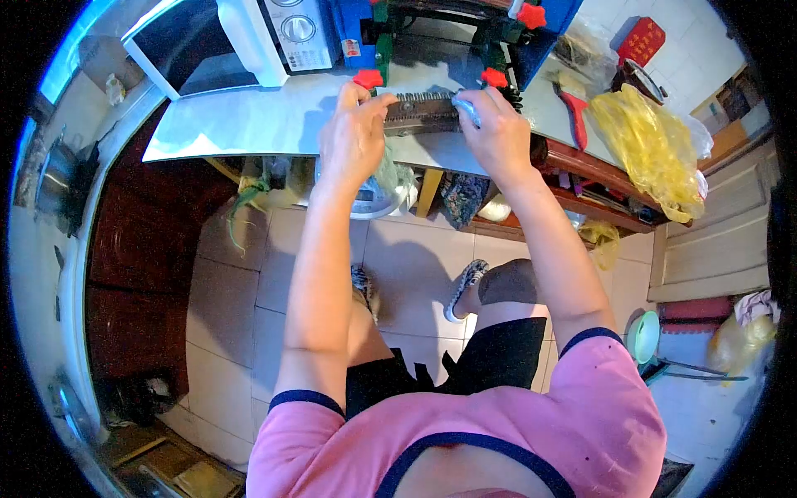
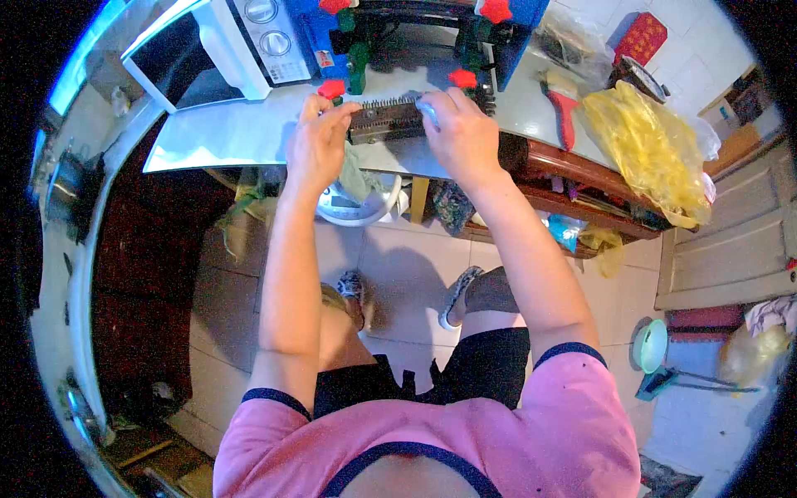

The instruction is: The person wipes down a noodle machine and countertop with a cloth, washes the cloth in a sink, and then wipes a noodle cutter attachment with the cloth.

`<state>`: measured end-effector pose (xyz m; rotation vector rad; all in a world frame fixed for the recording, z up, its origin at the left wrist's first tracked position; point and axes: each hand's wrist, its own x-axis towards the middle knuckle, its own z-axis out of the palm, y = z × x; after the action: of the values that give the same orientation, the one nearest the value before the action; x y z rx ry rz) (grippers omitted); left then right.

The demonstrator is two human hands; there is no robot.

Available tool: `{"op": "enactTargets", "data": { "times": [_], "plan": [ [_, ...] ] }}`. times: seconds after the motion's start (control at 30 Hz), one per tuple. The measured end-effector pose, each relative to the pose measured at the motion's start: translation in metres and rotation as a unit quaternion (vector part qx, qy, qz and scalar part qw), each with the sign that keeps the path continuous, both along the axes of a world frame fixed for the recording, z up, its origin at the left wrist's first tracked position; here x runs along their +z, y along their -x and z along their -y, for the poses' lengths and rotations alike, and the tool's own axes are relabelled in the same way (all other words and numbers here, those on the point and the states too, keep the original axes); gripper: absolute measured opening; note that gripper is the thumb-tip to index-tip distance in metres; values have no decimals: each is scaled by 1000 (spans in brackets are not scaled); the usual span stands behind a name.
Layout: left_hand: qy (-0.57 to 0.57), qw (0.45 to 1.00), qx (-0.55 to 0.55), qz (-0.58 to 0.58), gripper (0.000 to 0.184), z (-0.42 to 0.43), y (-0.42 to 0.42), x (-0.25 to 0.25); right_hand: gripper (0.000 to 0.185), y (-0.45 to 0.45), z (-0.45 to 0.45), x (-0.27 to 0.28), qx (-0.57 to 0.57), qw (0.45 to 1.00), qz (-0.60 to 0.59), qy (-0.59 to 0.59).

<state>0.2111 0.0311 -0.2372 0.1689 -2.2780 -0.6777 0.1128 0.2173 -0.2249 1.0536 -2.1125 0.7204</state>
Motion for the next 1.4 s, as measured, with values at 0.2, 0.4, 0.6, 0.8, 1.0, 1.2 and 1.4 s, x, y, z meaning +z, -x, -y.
{"op": "enactTargets", "data": {
  "times": [0.2, 0.4, 0.6, 0.8, 1.0, 1.2, 1.4],
  "plan": [
    [20, 1000, 1, 11, 19, -1, 3, 4, 18, -19, 47, -16, 81, 995, -28, 42],
    [-17, 1000, -20, 9, 18, 2, 0, 4, 19, -8, 4, -22, 41, 999, -22, 11],
    [-12, 999, -24, 25, 18, 2, 4, 3, 13, -25, 48, -26, 67, 997, -6, 32],
    [-23, 999, -32, 23, 20, 2, 1, 4, 13, -13, 6, -21, 9, 998, 23, 52],
    [-15, 999, -34, 31, 20, 0, 3, 6, 15, -25, 44, -22, 37, 996, 21, 75],
    [-25, 999, -31, 32, 20, -3, 1, 6, 14, -11, 9, -20, -15, 996, 39, 77],
    [-10, 999, -30, 8, 19, -3, 4, 1, 20, -23, 47, -16, 62, 991, 50, 104]
  ]
}}
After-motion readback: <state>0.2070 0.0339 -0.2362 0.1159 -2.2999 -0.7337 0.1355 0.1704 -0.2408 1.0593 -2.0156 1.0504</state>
